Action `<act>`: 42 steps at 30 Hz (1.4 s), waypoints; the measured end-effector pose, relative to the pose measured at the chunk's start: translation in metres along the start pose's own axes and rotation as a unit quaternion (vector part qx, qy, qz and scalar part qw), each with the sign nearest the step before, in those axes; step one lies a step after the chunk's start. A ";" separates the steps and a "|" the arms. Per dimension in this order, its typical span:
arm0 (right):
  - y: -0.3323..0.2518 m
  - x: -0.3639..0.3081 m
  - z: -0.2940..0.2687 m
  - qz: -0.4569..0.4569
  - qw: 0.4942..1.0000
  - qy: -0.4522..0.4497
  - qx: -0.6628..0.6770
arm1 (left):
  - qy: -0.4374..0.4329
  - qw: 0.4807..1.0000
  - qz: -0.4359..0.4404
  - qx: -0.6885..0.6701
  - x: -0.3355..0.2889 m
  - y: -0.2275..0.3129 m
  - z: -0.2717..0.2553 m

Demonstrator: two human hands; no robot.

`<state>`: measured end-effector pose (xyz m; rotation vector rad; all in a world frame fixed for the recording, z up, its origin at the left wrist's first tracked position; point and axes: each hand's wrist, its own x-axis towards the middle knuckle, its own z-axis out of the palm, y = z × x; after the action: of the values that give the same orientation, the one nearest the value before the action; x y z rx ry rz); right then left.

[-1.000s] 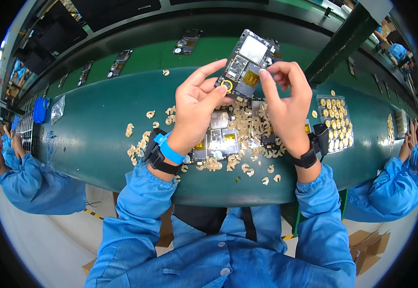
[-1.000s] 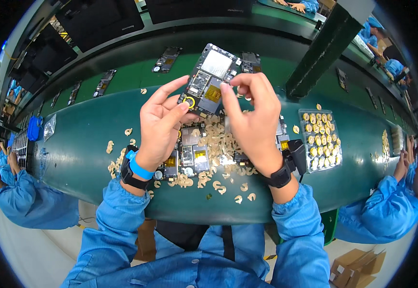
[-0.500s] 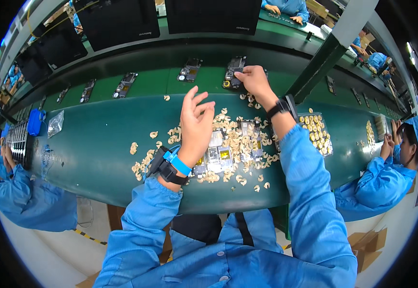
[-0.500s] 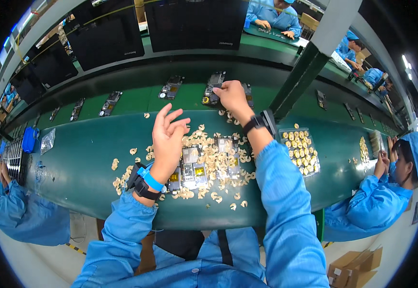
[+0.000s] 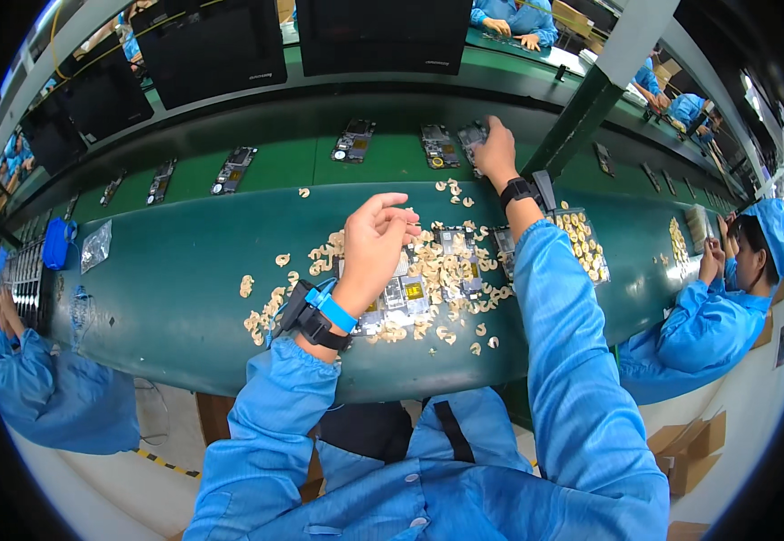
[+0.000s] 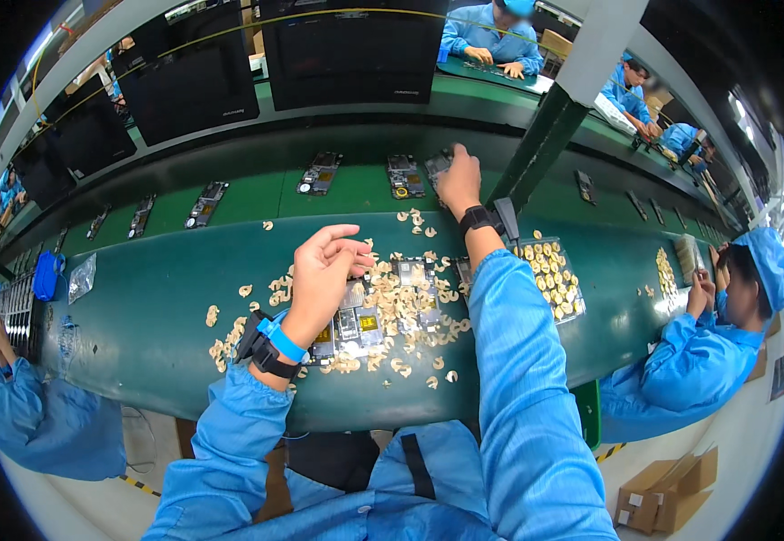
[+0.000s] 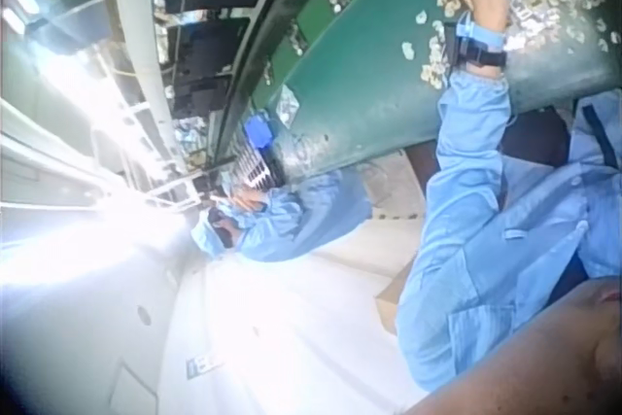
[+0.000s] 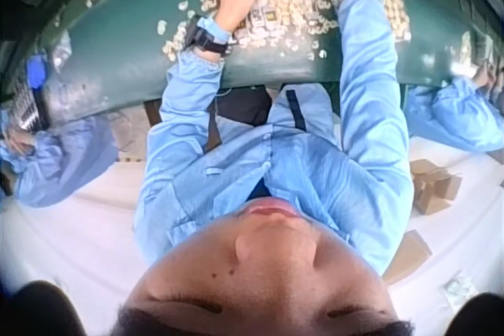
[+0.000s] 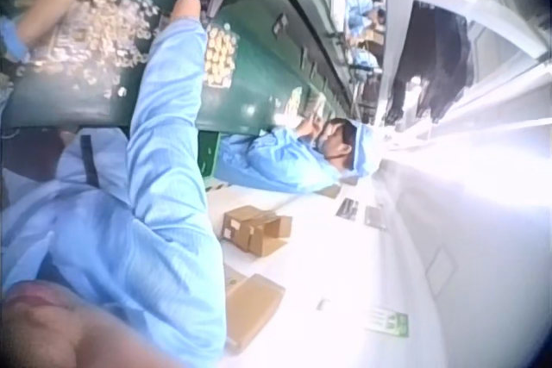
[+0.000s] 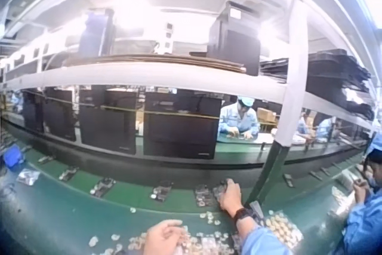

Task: Assembling electronic components and applying tape to circuit boards on a factory production line.

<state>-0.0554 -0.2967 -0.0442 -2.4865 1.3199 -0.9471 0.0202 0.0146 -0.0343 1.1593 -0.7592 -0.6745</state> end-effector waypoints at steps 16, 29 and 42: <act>-0.086 -0.145 -0.098 0.019 0.875 -0.118 0.468 | -0.031 0.997 0.014 -0.071 -0.005 0.010 0.002; 0.100 -0.145 -0.168 -0.061 0.996 -0.039 0.049 | -0.020 0.996 0.081 -0.004 -0.008 0.006 0.012; 0.006 -0.147 -0.166 -0.077 0.954 -0.066 0.280 | -0.049 0.949 0.201 0.239 -0.018 0.017 0.008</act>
<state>-0.2203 -0.1608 0.0167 -2.1743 0.6918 -0.9958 0.0039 0.0292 -0.0194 1.3554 -1.2504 -0.2047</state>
